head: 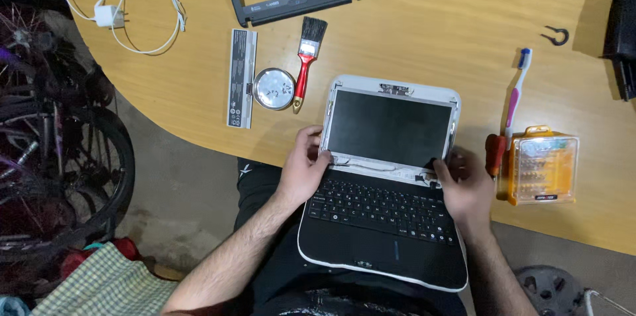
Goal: The person removes the old laptop screen by unscrewing it, disconnects the ribbon cable, and sets it aside. They then connect the ribbon cable to a new screen, position it into the laptop frame, and secure it by tightening screws.
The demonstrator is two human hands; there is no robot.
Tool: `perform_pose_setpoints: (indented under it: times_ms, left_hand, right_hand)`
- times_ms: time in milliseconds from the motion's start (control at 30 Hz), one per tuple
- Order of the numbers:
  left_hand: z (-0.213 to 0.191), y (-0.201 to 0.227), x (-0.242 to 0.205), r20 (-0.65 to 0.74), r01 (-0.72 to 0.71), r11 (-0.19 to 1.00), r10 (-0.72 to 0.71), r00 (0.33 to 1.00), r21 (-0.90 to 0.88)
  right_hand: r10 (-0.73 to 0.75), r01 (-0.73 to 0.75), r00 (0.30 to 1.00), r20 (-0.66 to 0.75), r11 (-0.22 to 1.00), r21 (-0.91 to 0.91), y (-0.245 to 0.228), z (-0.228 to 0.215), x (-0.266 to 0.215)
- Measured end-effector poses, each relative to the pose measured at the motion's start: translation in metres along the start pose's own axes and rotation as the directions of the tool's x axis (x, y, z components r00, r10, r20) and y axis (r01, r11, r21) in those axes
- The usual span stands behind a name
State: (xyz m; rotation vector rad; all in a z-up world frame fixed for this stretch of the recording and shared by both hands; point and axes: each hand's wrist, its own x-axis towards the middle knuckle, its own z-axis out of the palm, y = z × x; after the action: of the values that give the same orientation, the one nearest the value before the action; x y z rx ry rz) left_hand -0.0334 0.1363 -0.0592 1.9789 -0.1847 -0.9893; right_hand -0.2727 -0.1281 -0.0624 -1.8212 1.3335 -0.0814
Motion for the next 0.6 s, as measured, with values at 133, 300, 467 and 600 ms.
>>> perform_pose_setpoints:
  times_ms: [133, 300, 467, 600]
  left_hand:
    - [-0.002, -0.001, 0.008, 0.007, -0.019, 0.982, 0.018, 1.000, 0.189]
    - [-0.002, -0.016, 0.020, -0.042, -0.119, 0.952, 0.136, 0.990, 0.282]
    - [0.002, -0.010, 0.015, -0.041, -0.175, 0.964, 0.186, 0.982, 0.199]
    - [0.007, -0.031, 0.020, -0.053, -0.213, 0.974, 0.218, 0.975, 0.078]
  right_hand:
    - [-0.295, 0.297, 0.955, -0.042, 0.954, 0.050, 0.007, -0.008, 0.003]
    - [-0.359, 0.358, 0.933, -0.010, 0.932, -0.060, 0.017, -0.010, 0.003]
    - [-0.351, 0.352, 0.935, -0.038, 0.936, 0.010, 0.027, 0.001, 0.008]
    - [-0.233, 0.224, 0.972, 0.008, 0.941, 0.253, 0.013, -0.002, 0.008]
